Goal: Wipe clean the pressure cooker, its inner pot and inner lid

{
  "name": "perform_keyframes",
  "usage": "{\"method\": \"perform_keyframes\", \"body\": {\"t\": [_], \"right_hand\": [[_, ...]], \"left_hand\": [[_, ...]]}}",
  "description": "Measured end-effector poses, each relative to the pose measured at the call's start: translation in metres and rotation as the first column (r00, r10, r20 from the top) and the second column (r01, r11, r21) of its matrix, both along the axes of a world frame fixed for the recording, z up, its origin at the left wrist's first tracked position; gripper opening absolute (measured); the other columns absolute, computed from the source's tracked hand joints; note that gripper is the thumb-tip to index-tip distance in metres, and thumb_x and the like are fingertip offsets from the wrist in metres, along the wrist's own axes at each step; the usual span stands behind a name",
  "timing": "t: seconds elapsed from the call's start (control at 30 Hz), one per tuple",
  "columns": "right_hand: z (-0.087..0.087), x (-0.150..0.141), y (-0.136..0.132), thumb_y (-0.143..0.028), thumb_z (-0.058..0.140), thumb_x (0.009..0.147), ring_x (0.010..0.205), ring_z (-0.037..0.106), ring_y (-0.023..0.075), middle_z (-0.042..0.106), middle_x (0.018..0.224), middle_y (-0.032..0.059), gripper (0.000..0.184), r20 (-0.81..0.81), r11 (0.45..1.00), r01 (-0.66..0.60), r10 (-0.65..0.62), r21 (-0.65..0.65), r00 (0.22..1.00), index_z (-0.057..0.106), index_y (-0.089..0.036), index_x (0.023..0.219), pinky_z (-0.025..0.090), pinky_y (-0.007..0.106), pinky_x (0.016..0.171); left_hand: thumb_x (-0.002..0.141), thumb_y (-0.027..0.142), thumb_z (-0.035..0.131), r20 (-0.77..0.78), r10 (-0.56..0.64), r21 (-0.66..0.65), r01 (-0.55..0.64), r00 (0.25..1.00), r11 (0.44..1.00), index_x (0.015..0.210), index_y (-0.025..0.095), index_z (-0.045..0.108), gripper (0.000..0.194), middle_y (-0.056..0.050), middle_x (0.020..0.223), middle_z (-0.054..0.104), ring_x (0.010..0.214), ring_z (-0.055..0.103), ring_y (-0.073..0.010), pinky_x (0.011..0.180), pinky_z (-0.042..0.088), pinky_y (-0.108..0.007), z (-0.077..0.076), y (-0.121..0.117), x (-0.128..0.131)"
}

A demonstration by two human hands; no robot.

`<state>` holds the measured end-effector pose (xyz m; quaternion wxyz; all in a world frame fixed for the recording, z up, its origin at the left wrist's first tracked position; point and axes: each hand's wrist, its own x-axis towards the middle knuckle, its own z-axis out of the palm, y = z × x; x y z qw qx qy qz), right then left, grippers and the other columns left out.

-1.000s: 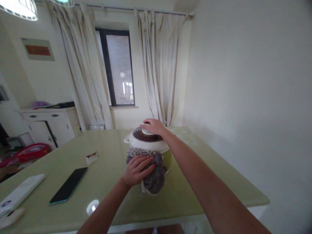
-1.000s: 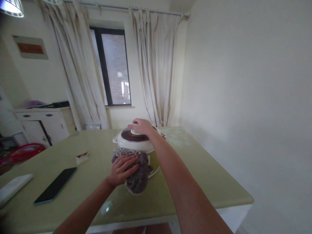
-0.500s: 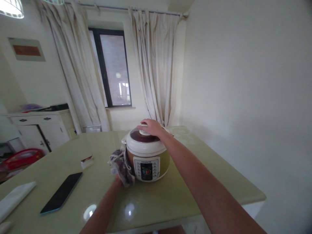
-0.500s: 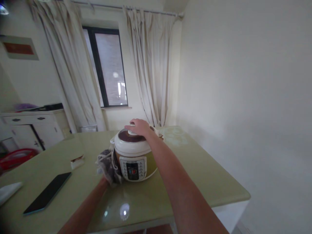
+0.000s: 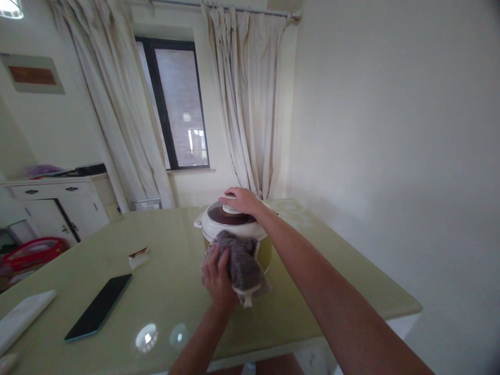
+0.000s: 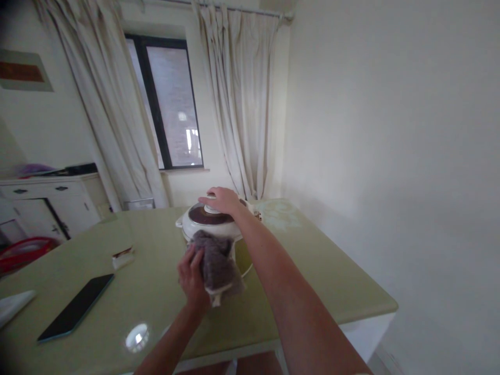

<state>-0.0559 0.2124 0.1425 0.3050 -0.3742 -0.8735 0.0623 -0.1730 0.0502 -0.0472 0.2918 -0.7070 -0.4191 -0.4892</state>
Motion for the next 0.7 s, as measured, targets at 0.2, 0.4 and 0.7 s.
{"method": "perform_keyframes", "body": {"t": [0.2, 0.4, 0.7], "right_hand": [[0.0, 0.004, 0.002, -0.075, 0.058, 0.096, 0.128, 0.067, 0.0266, 0.074, 0.138, 0.0063, 0.062, 0.013, 0.999, -0.04, 0.04, -0.007, 0.999, 0.075, -0.027, 0.13, 0.047, 0.036, 0.111], [0.0, 0.004, 0.002, -0.075, 0.058, 0.096, 0.13, 0.066, 0.0284, 0.073, 0.139, 0.0084, 0.063, 0.007, 0.998, -0.056, 0.056, -0.019, 0.998, 0.075, -0.025, 0.132, 0.047, 0.038, 0.111], [-0.002, 0.002, 0.004, -0.076, 0.061, 0.094, 0.128, 0.067, 0.0284, 0.074, 0.137, 0.0077, 0.062, -0.025, 0.999, -0.047, 0.046, -0.02, 0.999, 0.076, -0.026, 0.128, 0.048, 0.037, 0.108]], "left_hand": [[0.1, 0.023, 0.059, -0.568, 0.091, 0.071, -0.061, 0.818, 0.996, 0.135, 0.022, 0.068, 0.036, -0.011, 0.14, 0.07, 0.131, 0.06, -0.024, 0.12, 0.037, -0.042, 0.012, 0.013, 0.061], [0.104, 0.027, 0.058, -0.836, -0.136, -0.101, 0.095, 0.531, 0.99, 0.113, 0.02, 0.071, 0.017, -0.006, 0.107, 0.077, 0.103, 0.07, -0.0184, 0.109, 0.046, -0.035, -0.002, 0.007, 0.042], [0.099, 0.02, 0.064, -0.623, -0.167, 0.082, 0.276, 0.764, 0.958, 0.123, 0.033, 0.069, 0.028, 0.003, 0.141, 0.068, 0.13, 0.059, -0.0186, 0.128, 0.035, -0.038, -0.024, 0.007, -0.07]]}}
